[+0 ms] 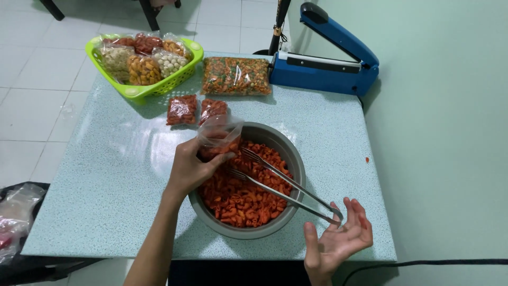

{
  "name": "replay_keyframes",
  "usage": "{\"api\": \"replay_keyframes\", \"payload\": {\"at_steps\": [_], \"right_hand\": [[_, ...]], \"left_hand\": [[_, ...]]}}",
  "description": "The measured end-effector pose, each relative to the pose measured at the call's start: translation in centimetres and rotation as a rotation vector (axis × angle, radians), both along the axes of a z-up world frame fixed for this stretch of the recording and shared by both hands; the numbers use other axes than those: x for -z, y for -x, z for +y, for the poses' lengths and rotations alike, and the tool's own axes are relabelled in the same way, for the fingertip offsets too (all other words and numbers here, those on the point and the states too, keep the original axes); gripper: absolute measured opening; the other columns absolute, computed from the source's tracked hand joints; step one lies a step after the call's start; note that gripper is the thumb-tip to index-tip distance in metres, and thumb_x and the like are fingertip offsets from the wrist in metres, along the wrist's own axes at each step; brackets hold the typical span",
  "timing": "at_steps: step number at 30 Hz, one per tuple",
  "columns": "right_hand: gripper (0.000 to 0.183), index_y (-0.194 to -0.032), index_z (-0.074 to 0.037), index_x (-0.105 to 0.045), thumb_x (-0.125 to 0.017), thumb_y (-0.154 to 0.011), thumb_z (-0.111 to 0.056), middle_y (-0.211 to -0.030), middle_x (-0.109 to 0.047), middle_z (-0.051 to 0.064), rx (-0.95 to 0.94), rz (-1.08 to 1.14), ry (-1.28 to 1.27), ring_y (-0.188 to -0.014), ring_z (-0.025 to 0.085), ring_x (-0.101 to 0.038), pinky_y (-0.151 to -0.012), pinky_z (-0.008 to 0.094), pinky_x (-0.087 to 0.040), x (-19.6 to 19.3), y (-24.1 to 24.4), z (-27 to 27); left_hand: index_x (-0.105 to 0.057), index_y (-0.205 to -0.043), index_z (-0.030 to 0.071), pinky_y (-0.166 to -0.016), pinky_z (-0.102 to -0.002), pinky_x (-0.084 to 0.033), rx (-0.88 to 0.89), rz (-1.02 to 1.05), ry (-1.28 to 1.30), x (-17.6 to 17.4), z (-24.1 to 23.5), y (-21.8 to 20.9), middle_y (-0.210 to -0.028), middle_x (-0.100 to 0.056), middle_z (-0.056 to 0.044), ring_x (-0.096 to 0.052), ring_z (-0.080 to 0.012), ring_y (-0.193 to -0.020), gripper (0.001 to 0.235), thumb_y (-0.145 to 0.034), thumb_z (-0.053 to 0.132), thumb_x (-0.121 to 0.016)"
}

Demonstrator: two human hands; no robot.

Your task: Using metal tongs to fill small plastic bags with orange-colored snacks from a large bowl.

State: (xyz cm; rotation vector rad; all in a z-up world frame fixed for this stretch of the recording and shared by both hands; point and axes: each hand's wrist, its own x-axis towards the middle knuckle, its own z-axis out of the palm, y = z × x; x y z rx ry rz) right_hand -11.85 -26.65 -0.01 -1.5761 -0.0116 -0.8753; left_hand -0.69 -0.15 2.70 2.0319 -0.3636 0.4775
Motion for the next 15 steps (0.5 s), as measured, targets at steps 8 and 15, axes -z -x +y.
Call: {"api": "replay_keyframes", "payload": {"at_steps": [8, 15], "right_hand": [[0.042, -0.132, 0.001, -0.06, -0.068, -0.092, -0.009, -0.147, -0.053, 0.019, -0.323, 0.186, -0.054, -0.143, 0.031, -0.051, -0.118, 0.041, -0.049, 1.9, -1.7, 0.4], [0.034, -0.116, 0.0, -0.063, -0.072, -0.085, -0.009, -0.123, -0.066, 0.022, -0.09, 0.062, 0.097, -0.121, 0.034, -0.065, -0.107, 0.044, -0.059, -0.2, 0.3, 1.7]], "left_hand": [[-0.071, -0.115, 0.014, -0.077, -0.028, -0.062, 0.048, 0.059, 0.044, 0.0, 0.0, 0.0, -0.108, -0.078, -0.006, -0.077, -0.019, -0.093, 0.037, -0.081, 0.02, -0.085], [-0.07, -0.121, 0.012, -0.074, -0.032, -0.061, 0.058, 0.173, 0.016, 0.1, 0.6, -1.5, -0.103, -0.079, -0.008, -0.077, -0.0202, -0.084, 0.049, -0.078, 0.032, -0.085]]}}
